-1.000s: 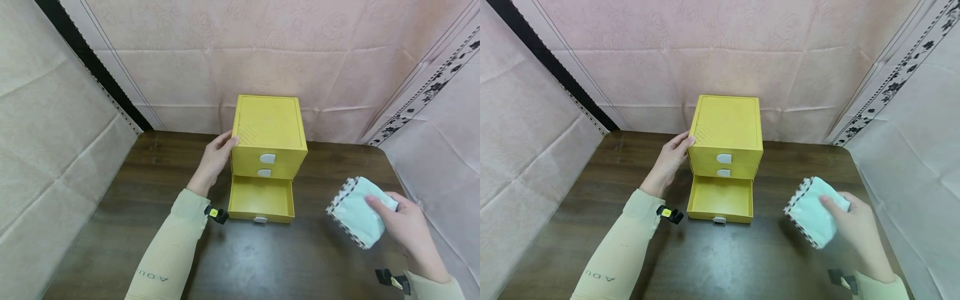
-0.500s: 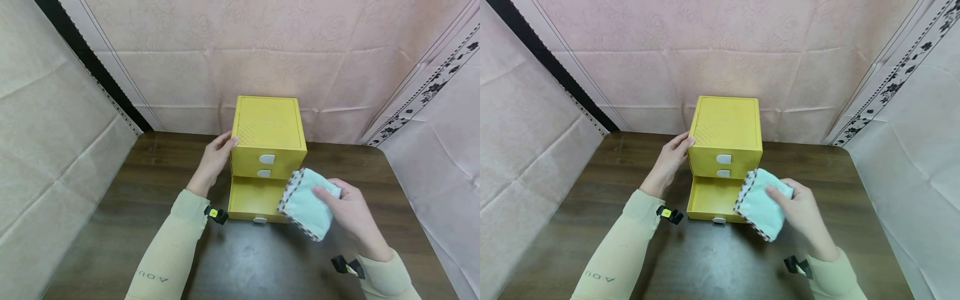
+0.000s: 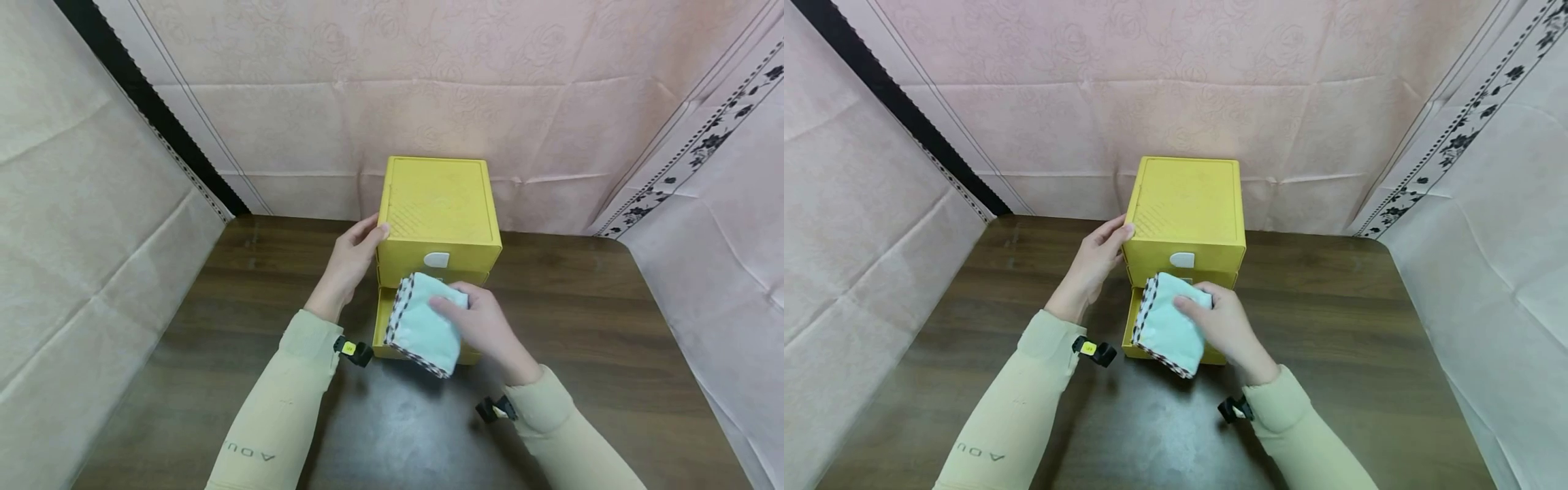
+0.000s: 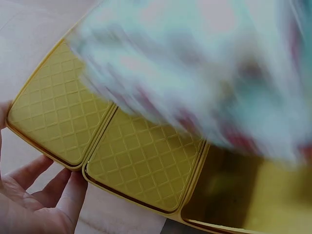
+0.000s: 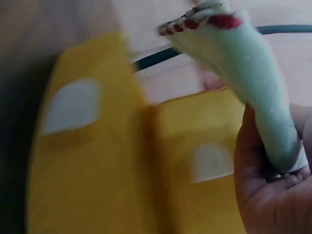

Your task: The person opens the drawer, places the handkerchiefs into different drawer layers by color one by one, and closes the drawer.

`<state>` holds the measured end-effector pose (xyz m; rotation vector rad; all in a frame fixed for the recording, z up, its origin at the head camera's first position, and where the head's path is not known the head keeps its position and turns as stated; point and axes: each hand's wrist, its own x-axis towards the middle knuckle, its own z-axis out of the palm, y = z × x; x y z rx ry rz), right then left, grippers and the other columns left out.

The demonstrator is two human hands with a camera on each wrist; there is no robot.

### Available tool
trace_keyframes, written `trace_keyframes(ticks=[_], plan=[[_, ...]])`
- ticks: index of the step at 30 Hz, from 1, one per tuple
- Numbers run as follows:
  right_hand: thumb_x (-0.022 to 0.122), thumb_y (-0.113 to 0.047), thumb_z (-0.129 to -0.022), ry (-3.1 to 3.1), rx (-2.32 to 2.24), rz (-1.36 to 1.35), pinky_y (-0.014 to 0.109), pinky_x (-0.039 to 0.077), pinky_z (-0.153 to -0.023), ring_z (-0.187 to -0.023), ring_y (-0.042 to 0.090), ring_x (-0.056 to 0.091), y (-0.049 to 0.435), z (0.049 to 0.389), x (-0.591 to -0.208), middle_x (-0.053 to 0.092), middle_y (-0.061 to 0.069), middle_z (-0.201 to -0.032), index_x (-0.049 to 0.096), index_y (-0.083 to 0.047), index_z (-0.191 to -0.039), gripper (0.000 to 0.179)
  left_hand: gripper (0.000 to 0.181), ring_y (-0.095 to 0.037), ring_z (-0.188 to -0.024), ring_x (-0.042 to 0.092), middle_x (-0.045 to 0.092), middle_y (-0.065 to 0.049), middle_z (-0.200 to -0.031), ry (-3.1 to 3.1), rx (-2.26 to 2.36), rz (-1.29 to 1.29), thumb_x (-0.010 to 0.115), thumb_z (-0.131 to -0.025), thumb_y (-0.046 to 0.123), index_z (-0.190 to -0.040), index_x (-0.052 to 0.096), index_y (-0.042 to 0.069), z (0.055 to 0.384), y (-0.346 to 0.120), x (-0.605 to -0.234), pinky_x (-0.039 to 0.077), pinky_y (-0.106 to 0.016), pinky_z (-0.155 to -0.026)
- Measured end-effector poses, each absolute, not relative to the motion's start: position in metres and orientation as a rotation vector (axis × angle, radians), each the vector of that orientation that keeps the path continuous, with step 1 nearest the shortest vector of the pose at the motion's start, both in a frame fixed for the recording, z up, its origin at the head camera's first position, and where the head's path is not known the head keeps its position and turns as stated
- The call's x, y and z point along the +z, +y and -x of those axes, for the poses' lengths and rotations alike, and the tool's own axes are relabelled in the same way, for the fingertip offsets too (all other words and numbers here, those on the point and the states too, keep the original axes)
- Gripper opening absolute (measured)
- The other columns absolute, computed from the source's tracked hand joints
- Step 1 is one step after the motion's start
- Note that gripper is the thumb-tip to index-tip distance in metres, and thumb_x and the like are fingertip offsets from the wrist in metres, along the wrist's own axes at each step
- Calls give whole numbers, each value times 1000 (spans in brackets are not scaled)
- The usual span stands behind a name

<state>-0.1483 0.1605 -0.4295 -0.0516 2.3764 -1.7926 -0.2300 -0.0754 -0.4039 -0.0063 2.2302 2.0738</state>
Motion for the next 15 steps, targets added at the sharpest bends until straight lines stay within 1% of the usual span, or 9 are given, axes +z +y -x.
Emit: trace_keyframes(ticks=[3,6,15], plan=[[73,-44,-85,2468,-1723,47,36,55,-58,-68,22,64,158,159,-447,67,9,-84,69,-12,-98,35,56,-10,-121,48,51,13,-133,2236,2051,18,61,-84,65,-134,52,43,230,-75,-404,38,-39,-105],[73,-41,-86,2565,-1661,34,37,54,-56,-66,22,62,158,163,-457,65,8,-81,69,-13,-95,30,56,-10,-122,48,50,14,-134,2248,2037,8,61,-83,66,-134,51,44,230,-75,-403,38,-40,-105],[70,-32,-90,2761,-1421,25,34,49,-52,-61,20,56,153,169,-464,60,6,-72,67,-10,-88,22,56,-10,-122,47,51,14,-133,2255,2044,6,61,-84,65,-134,52,44,232,-77,-403,37,-41,-105]])
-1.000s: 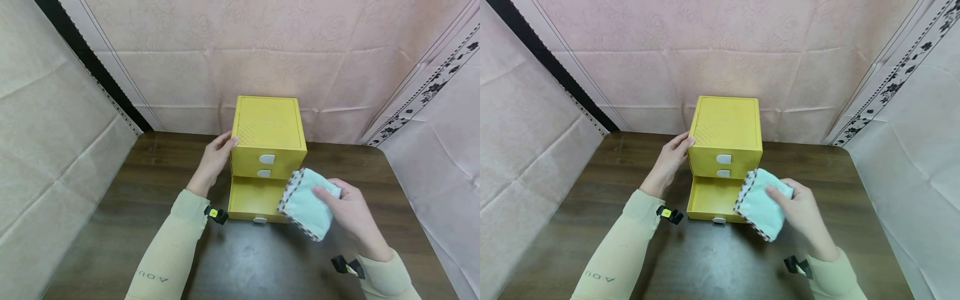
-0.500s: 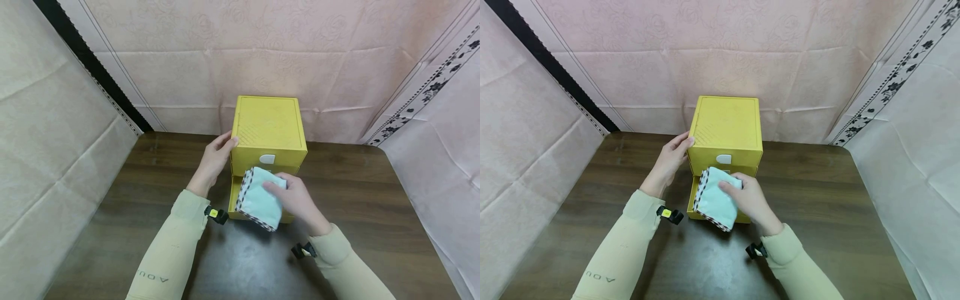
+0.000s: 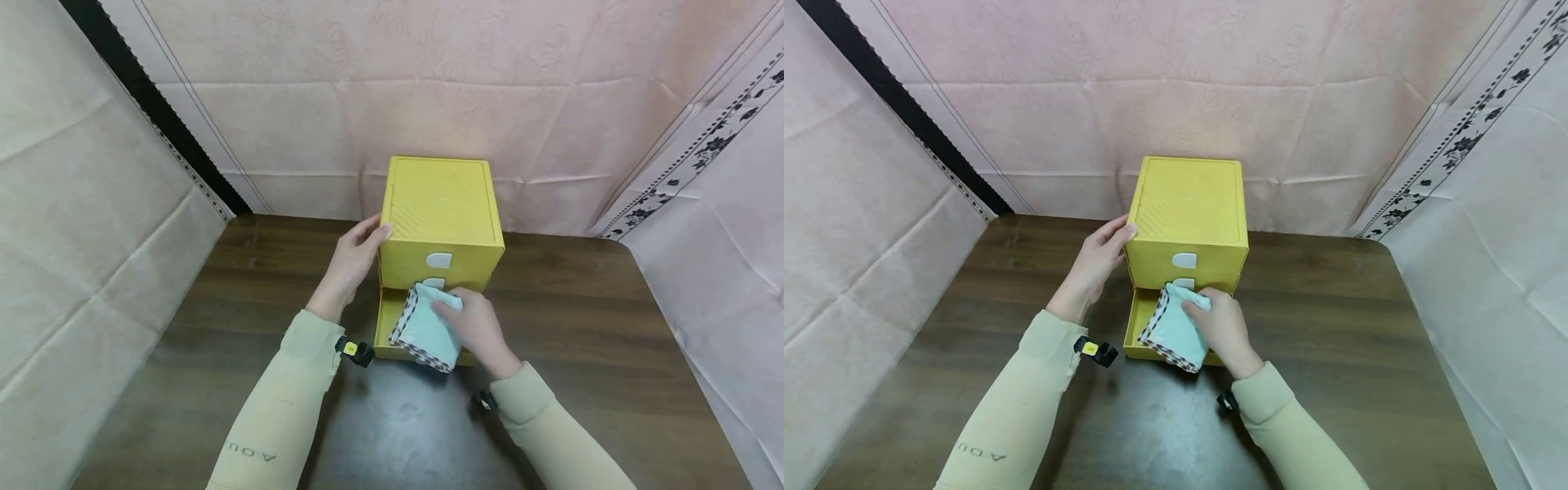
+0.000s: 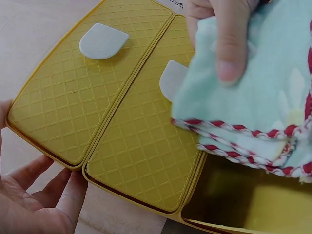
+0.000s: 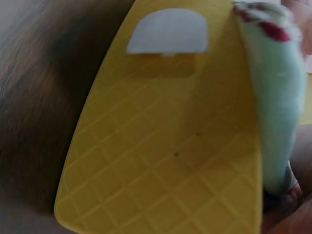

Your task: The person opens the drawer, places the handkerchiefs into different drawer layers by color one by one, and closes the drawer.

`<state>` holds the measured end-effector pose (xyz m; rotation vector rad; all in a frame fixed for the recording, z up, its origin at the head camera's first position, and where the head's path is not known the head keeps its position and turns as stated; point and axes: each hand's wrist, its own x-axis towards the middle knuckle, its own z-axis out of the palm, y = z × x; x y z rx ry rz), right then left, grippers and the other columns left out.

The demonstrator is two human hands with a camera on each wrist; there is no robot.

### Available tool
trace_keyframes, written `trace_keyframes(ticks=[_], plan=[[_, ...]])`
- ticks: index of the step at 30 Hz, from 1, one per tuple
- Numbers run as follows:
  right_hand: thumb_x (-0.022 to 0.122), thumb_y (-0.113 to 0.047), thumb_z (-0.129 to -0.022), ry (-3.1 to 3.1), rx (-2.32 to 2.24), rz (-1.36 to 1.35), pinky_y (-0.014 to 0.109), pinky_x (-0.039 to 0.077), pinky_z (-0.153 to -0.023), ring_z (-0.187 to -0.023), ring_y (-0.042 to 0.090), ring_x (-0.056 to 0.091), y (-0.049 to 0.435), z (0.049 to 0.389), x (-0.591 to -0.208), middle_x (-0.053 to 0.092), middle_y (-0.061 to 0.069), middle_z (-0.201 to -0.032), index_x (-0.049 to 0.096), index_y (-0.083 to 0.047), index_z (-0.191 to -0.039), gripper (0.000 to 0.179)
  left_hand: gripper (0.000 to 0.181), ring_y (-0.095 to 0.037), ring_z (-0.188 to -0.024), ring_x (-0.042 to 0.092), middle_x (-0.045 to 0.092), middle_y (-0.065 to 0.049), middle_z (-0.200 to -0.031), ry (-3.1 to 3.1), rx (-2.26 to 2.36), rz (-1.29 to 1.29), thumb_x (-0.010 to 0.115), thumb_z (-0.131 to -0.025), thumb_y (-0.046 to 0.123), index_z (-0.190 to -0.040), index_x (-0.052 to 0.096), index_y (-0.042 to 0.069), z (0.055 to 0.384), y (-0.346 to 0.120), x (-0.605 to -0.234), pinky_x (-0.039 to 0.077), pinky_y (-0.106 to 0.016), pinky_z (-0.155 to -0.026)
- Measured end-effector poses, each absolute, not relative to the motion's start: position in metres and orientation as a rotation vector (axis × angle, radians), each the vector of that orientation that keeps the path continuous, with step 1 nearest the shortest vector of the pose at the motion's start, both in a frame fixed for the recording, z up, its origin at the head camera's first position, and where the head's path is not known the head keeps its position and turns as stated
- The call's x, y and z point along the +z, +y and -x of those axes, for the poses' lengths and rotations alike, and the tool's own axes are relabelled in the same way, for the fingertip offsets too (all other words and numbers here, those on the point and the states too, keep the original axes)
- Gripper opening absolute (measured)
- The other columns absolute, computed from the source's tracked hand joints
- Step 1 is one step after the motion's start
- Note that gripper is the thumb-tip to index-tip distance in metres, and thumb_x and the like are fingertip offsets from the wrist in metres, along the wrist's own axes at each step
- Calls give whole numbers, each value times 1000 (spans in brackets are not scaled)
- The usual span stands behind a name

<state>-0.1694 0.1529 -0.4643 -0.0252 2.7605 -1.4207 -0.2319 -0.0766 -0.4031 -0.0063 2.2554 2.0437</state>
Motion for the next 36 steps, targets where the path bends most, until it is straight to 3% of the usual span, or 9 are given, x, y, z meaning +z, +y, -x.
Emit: trace_keyframes(ticks=[15,22,27,32,36], plan=[[72,-31,-88,2883,-1266,40,33,44,-52,-57,19,51,147,178,-470,55,4,-65,64,-9,-80,24,57,-10,-123,47,51,13,-134,2254,2051,3,62,-84,65,-135,52,42,232,-77,-402,38,-39,-105],[70,-31,-90,2978,-1103,16,34,39,-50,-50,19,44,134,185,-479,44,1,-55,56,-12,-65,35,56,-10,-124,46,50,14,-135,2258,2039,2,61,-84,66,-135,51,44,231,-77,-402,37,-39,-105],[70,-31,-89,3101,-954,55,37,40,-49,-49,20,46,129,187,-485,47,1,-51,54,-14,-57,40,56,-10,-122,47,51,13,-134,2253,2062,8,62,-84,63,-135,52,42,231,-76,-402,38,-38,-104],[70,-35,-89,3101,-872,38,36,37,-47,-51,21,45,132,187,-487,46,2,-53,53,-13,-60,40,56,-10,-122,48,51,13,-134,2253,2074,12,62,-85,63,-135,52,41,231,-75,-402,38,-38,-104],[70,-39,-88,3064,-851,11,36,37,-48,-54,22,47,137,182,-481,52,4,-60,62,-10,-72,34,55,-9,-122,47,51,13,-134,2259,2058,15,61,-85,63,-135,52,42,231,-74,-402,38,-38,-104]])
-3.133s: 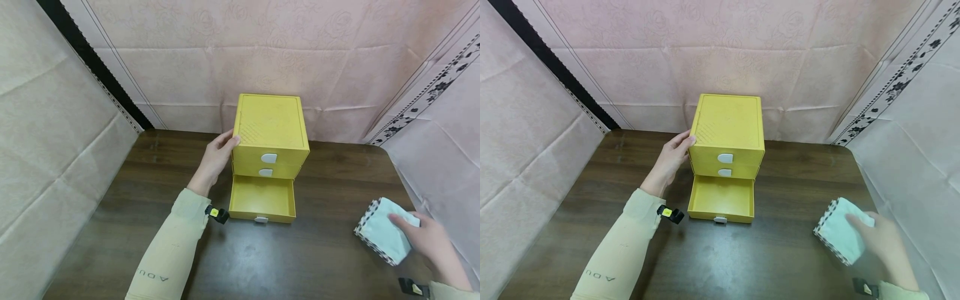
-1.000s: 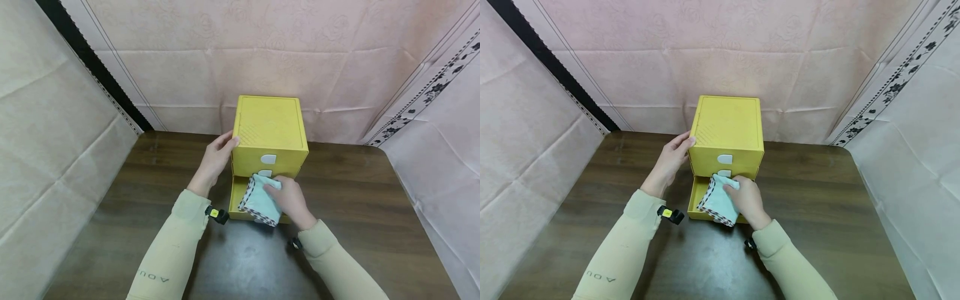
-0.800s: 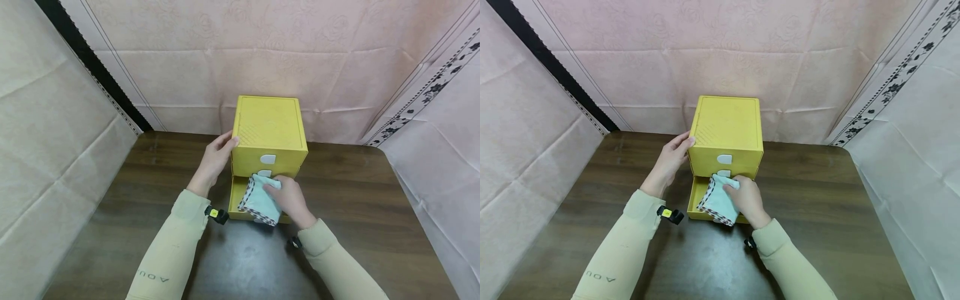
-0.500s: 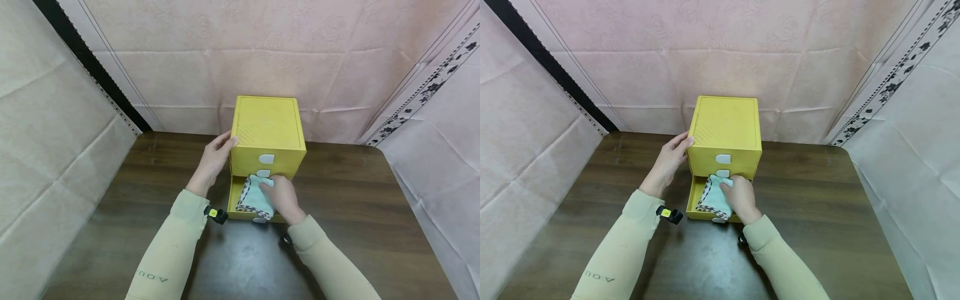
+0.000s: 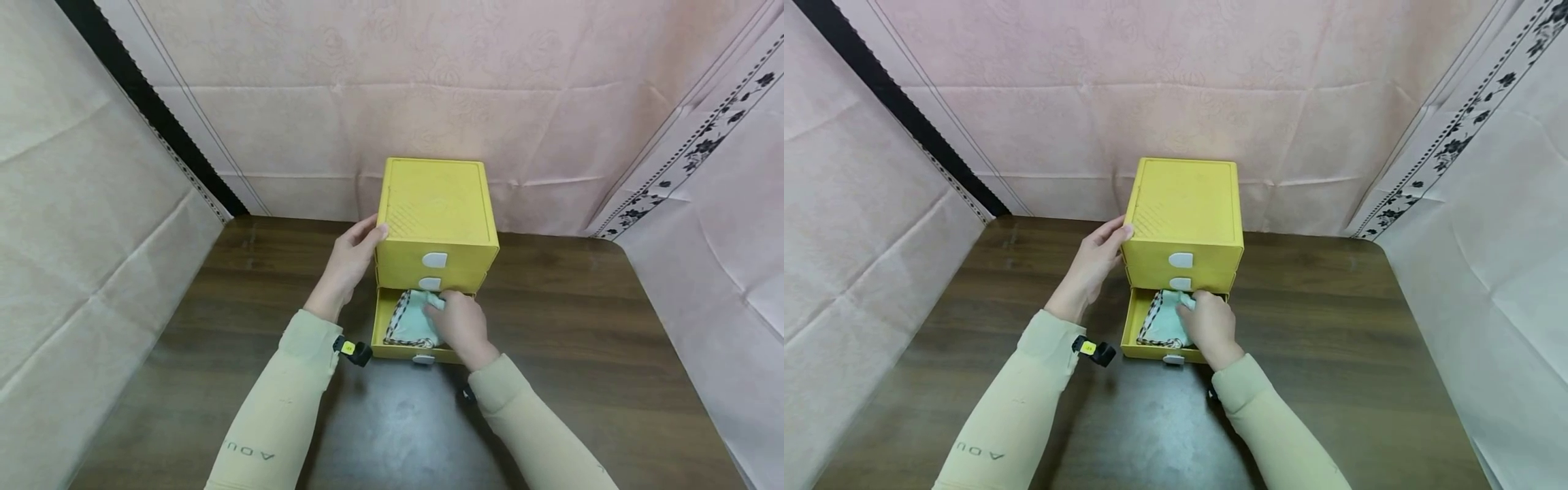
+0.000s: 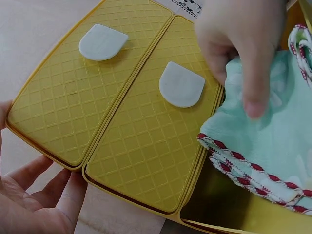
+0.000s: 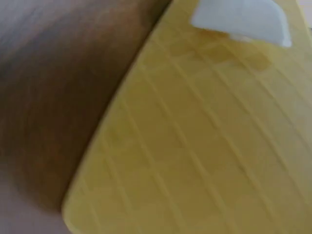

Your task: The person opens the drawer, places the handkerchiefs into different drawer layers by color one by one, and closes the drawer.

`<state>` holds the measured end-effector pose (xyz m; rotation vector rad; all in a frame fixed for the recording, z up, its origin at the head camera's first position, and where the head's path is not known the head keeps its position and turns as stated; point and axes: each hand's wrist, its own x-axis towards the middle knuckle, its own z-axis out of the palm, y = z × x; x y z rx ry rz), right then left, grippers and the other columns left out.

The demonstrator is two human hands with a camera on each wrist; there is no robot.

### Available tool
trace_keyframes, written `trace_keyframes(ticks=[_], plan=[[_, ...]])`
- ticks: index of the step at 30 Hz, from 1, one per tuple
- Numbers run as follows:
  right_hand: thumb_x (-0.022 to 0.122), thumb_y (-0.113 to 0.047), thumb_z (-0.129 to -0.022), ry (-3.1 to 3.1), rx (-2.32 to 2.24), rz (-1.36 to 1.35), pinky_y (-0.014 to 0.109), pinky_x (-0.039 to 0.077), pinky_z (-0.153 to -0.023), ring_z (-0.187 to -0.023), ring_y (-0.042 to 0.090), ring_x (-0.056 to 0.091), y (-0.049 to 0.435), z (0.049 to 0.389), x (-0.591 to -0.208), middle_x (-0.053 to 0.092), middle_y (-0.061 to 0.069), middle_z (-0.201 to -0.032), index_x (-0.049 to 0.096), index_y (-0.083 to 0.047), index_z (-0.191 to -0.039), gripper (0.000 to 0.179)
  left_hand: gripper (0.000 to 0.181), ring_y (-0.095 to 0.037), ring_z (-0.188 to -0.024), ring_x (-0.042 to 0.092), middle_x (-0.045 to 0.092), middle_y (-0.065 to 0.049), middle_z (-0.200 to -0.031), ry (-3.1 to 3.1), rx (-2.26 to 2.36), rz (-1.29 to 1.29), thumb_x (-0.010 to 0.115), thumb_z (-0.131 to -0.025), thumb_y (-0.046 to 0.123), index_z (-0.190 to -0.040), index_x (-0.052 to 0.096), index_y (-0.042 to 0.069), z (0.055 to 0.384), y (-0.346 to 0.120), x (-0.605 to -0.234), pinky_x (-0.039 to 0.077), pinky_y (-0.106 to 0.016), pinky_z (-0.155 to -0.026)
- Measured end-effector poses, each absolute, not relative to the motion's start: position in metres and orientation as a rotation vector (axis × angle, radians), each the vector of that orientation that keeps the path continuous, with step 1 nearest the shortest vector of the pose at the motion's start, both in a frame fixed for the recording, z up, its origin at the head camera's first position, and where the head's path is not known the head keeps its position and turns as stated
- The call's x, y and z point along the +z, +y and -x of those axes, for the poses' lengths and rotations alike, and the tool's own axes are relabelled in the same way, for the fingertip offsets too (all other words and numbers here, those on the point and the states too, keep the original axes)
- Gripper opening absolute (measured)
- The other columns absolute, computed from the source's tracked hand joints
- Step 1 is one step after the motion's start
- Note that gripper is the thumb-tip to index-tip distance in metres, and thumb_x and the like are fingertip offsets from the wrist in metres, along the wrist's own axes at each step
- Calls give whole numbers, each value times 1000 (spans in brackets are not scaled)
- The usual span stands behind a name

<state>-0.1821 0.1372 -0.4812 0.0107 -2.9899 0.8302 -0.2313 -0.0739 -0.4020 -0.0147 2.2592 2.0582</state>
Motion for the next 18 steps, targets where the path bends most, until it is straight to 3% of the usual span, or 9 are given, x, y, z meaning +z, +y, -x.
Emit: trace_keyframes(ticks=[6,9,18], plan=[[72,-30,-88,-2916,835,-82,43,49,-61,-70,26,63,146,174,-470,69,9,-85,71,-3,-97,28,56,-10,-121,48,51,13,-133,2255,2066,21,62,-84,64,-134,52,42,231,-73,-403,39,-38,-103],[71,-22,-89,-2876,857,-116,44,52,-66,-75,26,65,147,175,-470,71,10,-88,72,-2,-96,21,56,-10,-122,48,51,13,-134,2255,2064,25,62,-84,64,-135,52,42,231,-74,-402,38,-39,-104],[68,-12,-90,-2699,763,-133,44,50,-56,-63,27,64,151,179,-486,69,8,-75,72,-5,-83,11,54,-10,-121,48,52,12,-134,2233,2080,8,62,-85,62,-134,53,42,230,-75,-402,39,-38,-103]])
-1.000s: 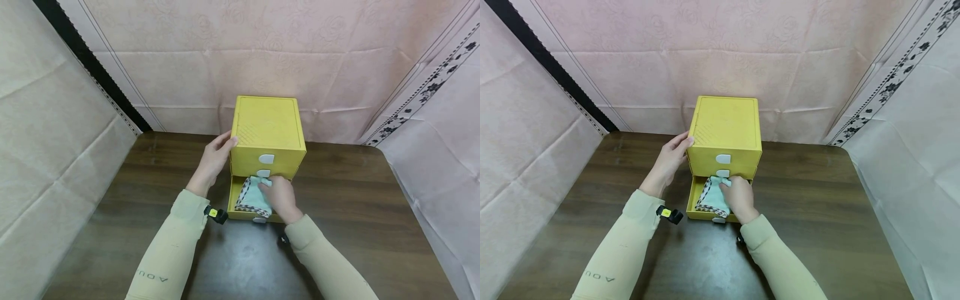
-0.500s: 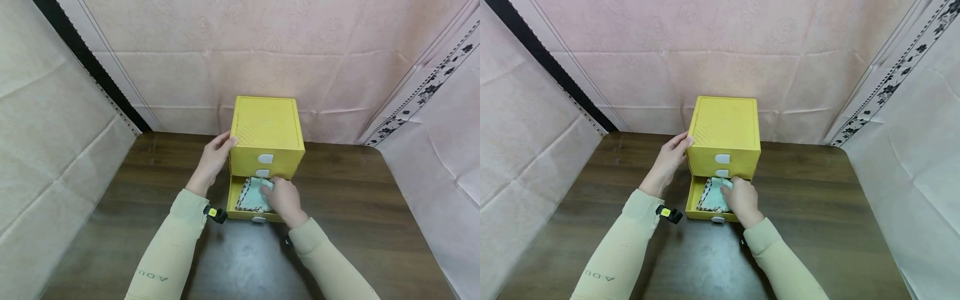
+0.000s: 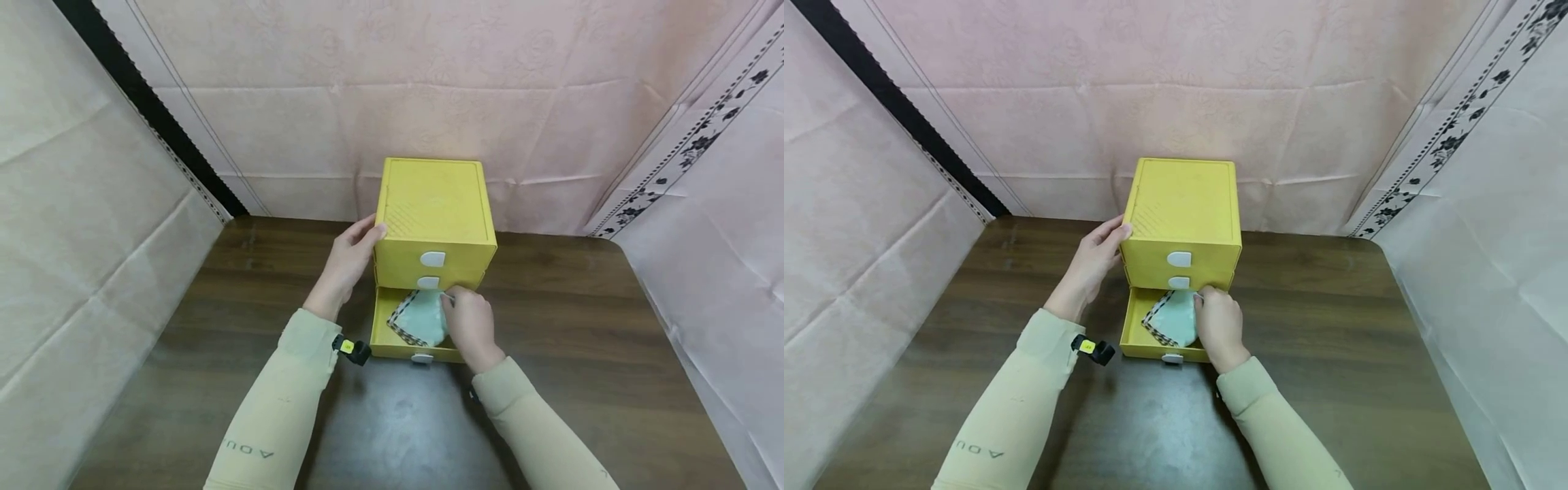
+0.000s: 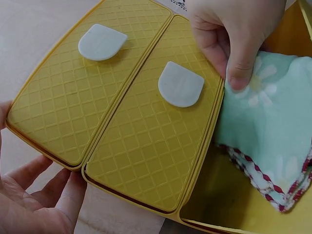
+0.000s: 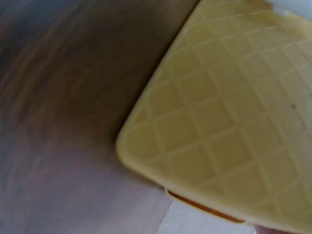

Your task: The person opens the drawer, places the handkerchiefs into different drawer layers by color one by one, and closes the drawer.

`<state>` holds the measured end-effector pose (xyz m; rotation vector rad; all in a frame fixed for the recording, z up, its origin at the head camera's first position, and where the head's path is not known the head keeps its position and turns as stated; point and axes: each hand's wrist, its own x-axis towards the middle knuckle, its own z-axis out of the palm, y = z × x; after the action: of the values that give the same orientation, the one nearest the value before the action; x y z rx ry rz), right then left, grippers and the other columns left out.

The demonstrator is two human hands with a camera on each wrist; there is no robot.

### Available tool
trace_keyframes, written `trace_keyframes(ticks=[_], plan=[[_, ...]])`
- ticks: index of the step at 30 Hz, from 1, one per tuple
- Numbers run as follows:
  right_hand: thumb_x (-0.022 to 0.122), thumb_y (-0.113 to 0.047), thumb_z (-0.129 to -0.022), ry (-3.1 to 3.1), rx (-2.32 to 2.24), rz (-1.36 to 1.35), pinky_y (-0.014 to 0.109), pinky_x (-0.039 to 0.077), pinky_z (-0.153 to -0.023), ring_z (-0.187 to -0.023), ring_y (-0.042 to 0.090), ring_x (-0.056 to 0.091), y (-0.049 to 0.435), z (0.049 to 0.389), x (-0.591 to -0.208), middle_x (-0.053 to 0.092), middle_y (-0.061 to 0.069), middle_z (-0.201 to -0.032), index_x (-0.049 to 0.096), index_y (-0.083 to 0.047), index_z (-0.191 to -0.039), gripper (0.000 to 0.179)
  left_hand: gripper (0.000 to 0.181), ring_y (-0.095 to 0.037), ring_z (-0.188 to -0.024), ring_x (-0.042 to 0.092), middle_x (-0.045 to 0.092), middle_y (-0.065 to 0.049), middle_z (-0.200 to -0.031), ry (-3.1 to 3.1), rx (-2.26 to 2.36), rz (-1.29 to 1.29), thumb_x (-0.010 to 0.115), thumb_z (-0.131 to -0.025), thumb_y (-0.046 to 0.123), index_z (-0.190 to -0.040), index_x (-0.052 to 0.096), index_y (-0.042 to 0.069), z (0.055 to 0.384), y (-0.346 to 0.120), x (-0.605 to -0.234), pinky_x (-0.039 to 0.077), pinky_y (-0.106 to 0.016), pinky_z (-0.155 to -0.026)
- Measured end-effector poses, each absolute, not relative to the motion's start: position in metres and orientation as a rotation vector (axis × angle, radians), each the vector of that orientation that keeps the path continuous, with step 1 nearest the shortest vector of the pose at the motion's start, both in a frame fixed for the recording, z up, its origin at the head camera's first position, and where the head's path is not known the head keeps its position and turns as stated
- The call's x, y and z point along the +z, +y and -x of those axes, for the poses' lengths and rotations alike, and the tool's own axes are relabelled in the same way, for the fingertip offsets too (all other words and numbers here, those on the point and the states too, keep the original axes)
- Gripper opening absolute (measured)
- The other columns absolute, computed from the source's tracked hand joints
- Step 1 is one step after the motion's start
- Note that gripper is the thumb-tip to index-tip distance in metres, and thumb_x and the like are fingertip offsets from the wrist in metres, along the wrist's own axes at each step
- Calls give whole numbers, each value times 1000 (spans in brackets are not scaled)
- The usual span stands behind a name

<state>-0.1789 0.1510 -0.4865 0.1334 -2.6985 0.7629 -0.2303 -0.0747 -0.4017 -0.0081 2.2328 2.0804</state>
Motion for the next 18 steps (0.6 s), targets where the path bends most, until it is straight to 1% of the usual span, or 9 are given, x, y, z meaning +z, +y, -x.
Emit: trace_keyframes(ticks=[5,12,14,18], plan=[[69,-11,-88,-2691,666,-162,47,48,-52,-58,30,61,152,178,-489,64,9,-66,67,-5,-73,16,55,-10,-121,48,51,13,-134,2250,2073,14,62,-84,64,-134,53,42,231,-76,-403,39,-39,-103],[71,-14,-87,-2854,518,-238,46,46,-47,-53,28,58,149,177,-490,57,4,-59,59,-11,-64,26,55,-10,-123,47,50,13,-135,2236,2058,28,62,-85,63,-135,52,43,231,-76,-404,39,-38,-104],[70,-13,-86,-2886,469,-262,45,46,-46,-53,28,57,148,177,-491,55,5,-59,57,-10,-64,26,55,-10,-123,47,50,13,-135,2236,2059,27,62,-85,63,-135,52,43,231,-75,-404,39,-38,-104],[70,-9,-84,-2895,363,-293,44,45,-43,-52,28,57,147,176,-491,57,9,-61,59,-4,-68,19,55,-9,-123,47,50,13,-135,2238,2054,26,61,-84,64,-134,51,44,230,-74,-403,38,-38,-104]])
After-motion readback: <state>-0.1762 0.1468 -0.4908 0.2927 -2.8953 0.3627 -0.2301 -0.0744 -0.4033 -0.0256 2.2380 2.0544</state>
